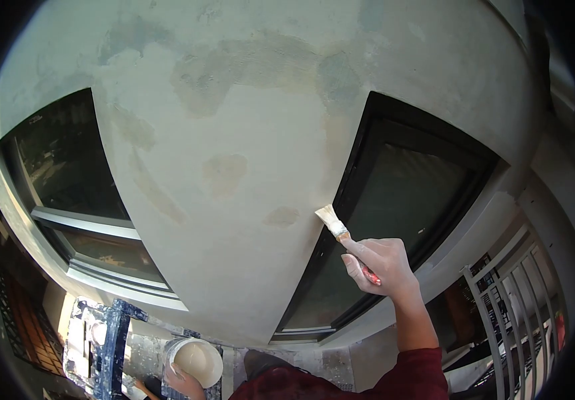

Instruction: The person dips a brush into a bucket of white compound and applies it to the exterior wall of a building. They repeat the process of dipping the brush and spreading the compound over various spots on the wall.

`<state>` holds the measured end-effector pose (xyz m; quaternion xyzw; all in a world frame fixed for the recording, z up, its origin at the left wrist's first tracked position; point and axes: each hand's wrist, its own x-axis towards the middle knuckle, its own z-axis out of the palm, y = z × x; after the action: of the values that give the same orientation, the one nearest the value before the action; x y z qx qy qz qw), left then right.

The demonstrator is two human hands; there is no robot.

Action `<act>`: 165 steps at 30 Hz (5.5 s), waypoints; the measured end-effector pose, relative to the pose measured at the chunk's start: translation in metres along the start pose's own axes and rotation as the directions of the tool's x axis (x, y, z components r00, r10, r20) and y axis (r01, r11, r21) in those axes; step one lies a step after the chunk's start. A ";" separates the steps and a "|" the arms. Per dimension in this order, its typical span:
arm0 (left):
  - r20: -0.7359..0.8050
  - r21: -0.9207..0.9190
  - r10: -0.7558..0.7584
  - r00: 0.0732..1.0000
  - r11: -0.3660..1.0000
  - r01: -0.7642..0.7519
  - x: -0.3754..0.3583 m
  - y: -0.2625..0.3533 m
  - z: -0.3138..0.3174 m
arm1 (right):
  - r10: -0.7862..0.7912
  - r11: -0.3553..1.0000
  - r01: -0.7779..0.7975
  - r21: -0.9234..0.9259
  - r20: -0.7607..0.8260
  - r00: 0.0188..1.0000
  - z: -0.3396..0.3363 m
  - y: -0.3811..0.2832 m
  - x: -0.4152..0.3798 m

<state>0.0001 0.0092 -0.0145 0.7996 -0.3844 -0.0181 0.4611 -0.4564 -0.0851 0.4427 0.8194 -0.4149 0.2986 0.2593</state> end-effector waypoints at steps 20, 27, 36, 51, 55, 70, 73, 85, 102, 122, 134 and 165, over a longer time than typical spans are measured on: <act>0.108 0.152 -0.127 0.986 0.982 0.110 0.005 0.062 -0.038 | 0.365 0.552 0.344 0.759 -0.591 0.719 -0.031 0.053 0.161; 0.141 0.208 -0.225 0.964 0.959 0.193 0.007 0.078 -0.046 | -0.182 0.974 0.218 -0.054 -0.756 0.628 -0.038 0.079 0.166; 0.182 0.273 -0.149 0.972 0.957 0.096 0.011 0.062 -0.041 | -0.297 0.949 0.161 -0.269 -0.606 0.738 -0.039 0.070 0.176; 0.006 0.359 0.108 0.994 0.928 -0.103 0.001 -0.003 -0.007 | -0.262 0.963 0.173 -0.207 -0.564 0.783 -0.082 0.032 0.164; -0.020 0.277 0.148 0.989 0.951 -0.137 0.004 0.013 -0.015 | -0.191 0.972 0.112 -0.207 -0.416 0.889 -0.048 0.064 0.167; 0.038 0.160 0.139 0.990 0.977 -0.144 0.005 -0.019 0.004 | -0.099 0.993 0.103 0.062 -0.058 0.993 -0.054 0.034 0.131; 0.049 -0.039 -0.049 0.998 0.998 0.051 0.006 -0.009 -0.001 | -0.018 0.997 -0.001 0.083 0.231 0.973 -0.054 -0.008 0.102; -0.062 0.063 -0.012 0.998 0.998 0.015 0.001 0.001 -0.002 | -0.359 0.453 -0.307 0.837 0.487 0.796 0.179 -0.174 -0.003; -0.047 -0.051 0.011 0.999 0.999 -0.013 -0.011 0.005 -0.010 | -0.598 0.650 -0.076 0.756 0.570 0.563 0.389 -0.329 -0.159; -0.080 -0.081 0.034 0.996 0.996 -0.041 -0.014 0.008 -0.003 | -0.293 -0.370 -0.904 0.214 0.897 0.332 0.364 -0.262 -0.161; -0.118 0.003 0.070 0.991 0.998 -0.070 -0.015 0.000 0.005 | -0.170 -0.857 -0.481 0.185 0.780 0.602 0.281 -0.196 -0.140; -0.172 -0.032 -0.053 0.984 0.998 0.048 -0.025 0.017 0.001 | -0.129 0.700 0.435 0.567 -0.499 0.857 0.014 -0.052 0.300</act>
<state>-0.0277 0.0193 -0.0109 0.8011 -0.3223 0.0343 0.5032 -0.2659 -0.2245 0.6348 0.8269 -0.0814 0.5509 0.0789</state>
